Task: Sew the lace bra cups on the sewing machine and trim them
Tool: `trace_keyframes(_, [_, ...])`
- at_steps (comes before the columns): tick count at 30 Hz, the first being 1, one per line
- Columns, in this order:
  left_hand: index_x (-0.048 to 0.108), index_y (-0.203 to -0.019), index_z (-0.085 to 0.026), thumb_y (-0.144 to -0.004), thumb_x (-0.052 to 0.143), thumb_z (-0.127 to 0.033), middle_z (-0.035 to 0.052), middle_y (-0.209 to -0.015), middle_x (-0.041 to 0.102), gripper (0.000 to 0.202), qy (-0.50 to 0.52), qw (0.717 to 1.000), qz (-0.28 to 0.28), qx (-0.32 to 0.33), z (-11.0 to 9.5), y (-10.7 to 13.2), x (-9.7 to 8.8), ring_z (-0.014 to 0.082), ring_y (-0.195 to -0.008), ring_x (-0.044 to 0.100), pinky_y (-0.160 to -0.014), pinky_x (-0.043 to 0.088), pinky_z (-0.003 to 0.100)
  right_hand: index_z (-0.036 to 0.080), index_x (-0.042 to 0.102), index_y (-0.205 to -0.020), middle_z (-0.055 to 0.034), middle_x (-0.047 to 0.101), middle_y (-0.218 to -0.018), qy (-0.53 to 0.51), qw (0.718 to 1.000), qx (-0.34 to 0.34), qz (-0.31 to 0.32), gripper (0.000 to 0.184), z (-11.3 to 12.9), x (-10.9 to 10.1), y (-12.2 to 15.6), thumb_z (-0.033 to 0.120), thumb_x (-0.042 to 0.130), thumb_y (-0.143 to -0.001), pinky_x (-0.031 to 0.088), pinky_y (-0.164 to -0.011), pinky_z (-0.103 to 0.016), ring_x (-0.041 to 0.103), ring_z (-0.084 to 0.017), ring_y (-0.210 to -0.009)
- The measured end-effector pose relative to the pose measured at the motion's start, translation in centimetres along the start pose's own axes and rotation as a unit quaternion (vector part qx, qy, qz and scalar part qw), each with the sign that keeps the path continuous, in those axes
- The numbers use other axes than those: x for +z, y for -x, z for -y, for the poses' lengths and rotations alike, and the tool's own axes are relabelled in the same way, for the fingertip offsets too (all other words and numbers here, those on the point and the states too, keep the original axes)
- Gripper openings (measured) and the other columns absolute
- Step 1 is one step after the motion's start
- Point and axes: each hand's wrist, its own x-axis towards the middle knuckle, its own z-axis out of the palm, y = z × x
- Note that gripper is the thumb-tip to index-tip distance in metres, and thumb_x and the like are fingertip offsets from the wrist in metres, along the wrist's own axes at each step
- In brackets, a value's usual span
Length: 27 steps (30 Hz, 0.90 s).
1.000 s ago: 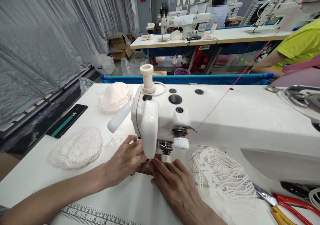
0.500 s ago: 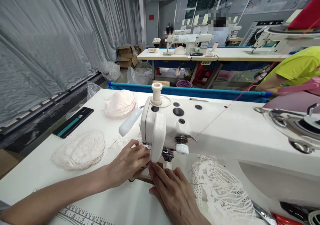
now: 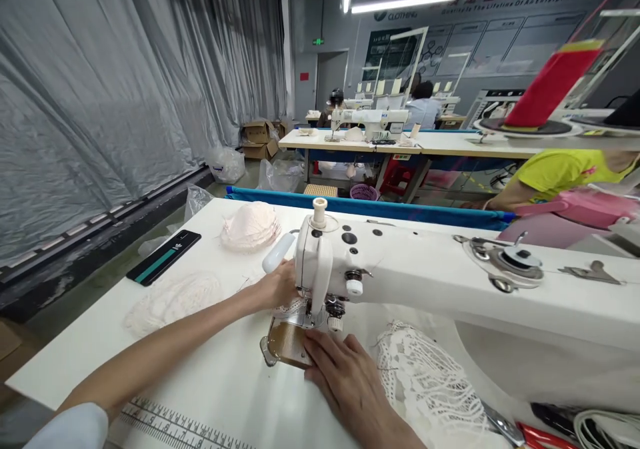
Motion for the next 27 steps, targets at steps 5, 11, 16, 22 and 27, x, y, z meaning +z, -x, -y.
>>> trace_keyframes(5, [0.053,-0.061,-0.014,-0.074,0.053,-0.011,0.0017,-0.062,0.057,0.013,0.056,0.988,0.086,-0.115,-1.9,2.4,-2.4,0.0152,-0.055,0.055,-0.05,0.04,0.025,0.021,0.06,-0.109,-0.0089,0.066,-0.106,-0.068,0.995,0.072,0.005,0.026,0.0,-0.7,0.0,0.028,0.039,-0.094,0.051,-0.066,-0.029,0.065,-0.017,-0.079])
trace_keyframes(11, [0.05,-0.081,-0.018,-0.083,0.051,-0.036,-0.0048,-0.064,0.044,0.018,0.384,0.89,0.164,-0.181,-6.7,9.1,-6.7,0.008,-0.054,0.041,-0.047,0.032,0.019,0.022,0.041,-0.128,-0.0104,0.057,-0.116,-0.378,0.904,0.179,0.087,0.06,3.3,-2.7,0.1,0.049,0.061,-0.079,0.051,-0.079,-0.032,0.057,-0.023,-0.101])
trace_keyframes(16, [0.049,-0.076,-0.016,-0.077,0.06,-0.036,-0.0046,-0.065,0.04,0.022,0.555,0.775,0.176,-0.244,-9.8,13.4,-8.5,0.0085,-0.06,0.036,-0.053,0.029,0.021,0.015,0.055,-0.076,0.0003,0.051,-0.072,-0.581,0.749,0.279,0.154,0.034,7.2,-4.3,1.2,0.047,0.067,-0.073,0.041,-0.062,-0.025,0.049,-0.014,-0.069])
trace_keyframes(22, [0.06,-0.08,-0.016,-0.068,0.071,-0.031,0.0013,-0.091,0.054,0.022,0.503,0.826,0.202,-0.156,-12.0,18.1,-8.1,0.0148,-0.085,0.048,-0.074,0.037,0.023,0.012,0.055,-0.075,0.0025,0.044,-0.065,-0.672,0.633,0.281,0.261,0.028,10.4,-5.2,4.1,0.038,0.065,-0.077,0.027,-0.054,-0.021,0.039,-0.008,-0.06])
trace_keyframes(27, [0.064,-0.076,-0.013,-0.073,0.067,-0.038,-0.0014,-0.071,0.051,0.026,0.553,0.778,0.228,-0.192,-13.4,20.2,-6.0,0.0111,-0.068,0.046,-0.062,0.036,0.021,0.011,0.056,-0.072,0.0035,0.043,-0.06,-0.654,0.653,0.274,0.268,0.03,11.8,-5.5,5.4,0.04,0.061,-0.081,0.026,-0.053,-0.021,0.036,-0.008,-0.057])
